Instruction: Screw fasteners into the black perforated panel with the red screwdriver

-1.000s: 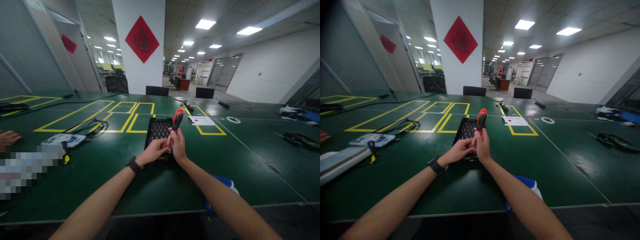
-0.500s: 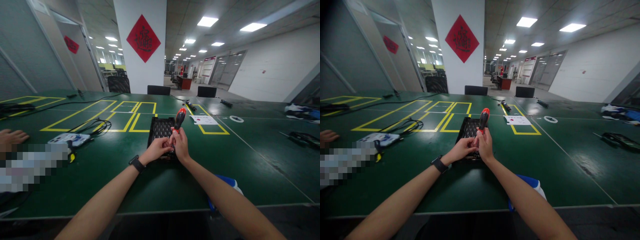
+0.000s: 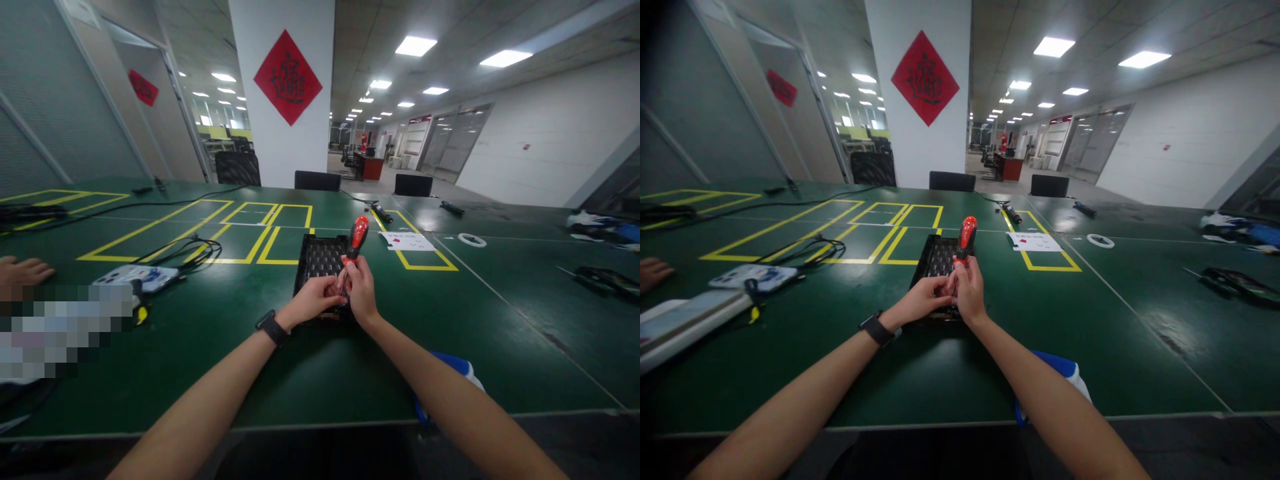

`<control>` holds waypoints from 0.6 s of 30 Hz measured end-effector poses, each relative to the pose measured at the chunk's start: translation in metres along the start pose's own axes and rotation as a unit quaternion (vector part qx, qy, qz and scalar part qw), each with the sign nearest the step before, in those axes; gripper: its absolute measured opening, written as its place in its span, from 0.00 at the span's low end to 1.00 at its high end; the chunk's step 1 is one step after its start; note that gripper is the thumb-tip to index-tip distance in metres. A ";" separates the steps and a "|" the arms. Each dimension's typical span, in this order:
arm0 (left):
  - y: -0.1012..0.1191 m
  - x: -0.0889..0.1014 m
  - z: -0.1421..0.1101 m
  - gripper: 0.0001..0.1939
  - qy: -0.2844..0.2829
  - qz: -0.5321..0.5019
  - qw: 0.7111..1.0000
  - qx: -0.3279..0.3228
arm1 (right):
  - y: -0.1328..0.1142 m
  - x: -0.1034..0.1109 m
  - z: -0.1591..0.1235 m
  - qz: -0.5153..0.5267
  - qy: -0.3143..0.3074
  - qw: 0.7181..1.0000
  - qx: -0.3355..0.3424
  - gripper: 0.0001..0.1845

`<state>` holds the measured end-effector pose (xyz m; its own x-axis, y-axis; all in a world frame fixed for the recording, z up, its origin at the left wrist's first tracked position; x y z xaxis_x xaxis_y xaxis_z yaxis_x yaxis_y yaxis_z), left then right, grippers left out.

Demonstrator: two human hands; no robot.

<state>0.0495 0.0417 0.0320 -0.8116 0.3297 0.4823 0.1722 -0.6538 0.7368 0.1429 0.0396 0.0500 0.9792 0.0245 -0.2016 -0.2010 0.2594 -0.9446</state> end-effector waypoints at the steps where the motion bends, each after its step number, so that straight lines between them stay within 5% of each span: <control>1: -0.001 0.000 0.000 0.10 -0.003 -0.003 1.000 0.000 | 0.001 0.000 0.000 0.001 -0.003 1.000 -0.002 0.11; 9: -0.007 -0.007 -0.003 0.08 -0.048 -0.076 0.996 0.007 | 0.006 0.002 0.002 0.002 -0.004 1.000 -0.015 0.13; 18: -0.002 0.001 0.000 0.10 0.005 -0.037 0.999 0.002 | 0.001 -0.001 -0.001 0.001 -0.009 1.000 0.008 0.11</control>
<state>0.0486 0.0432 0.0306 -0.8272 0.3705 0.4225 0.1141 -0.6255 0.7718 0.1416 0.0383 0.0492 0.9790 0.0428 -0.1994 -0.2035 0.2739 -0.9400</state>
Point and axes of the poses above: each hand's wrist, its own z-axis towards the middle knuckle, its own x-axis out of the back of the hand, y = z × x, the point moved 7 cm from there along z, towards the middle knuckle, and after that the axes turned 12 degrees about -x, right-handed, at the moved point
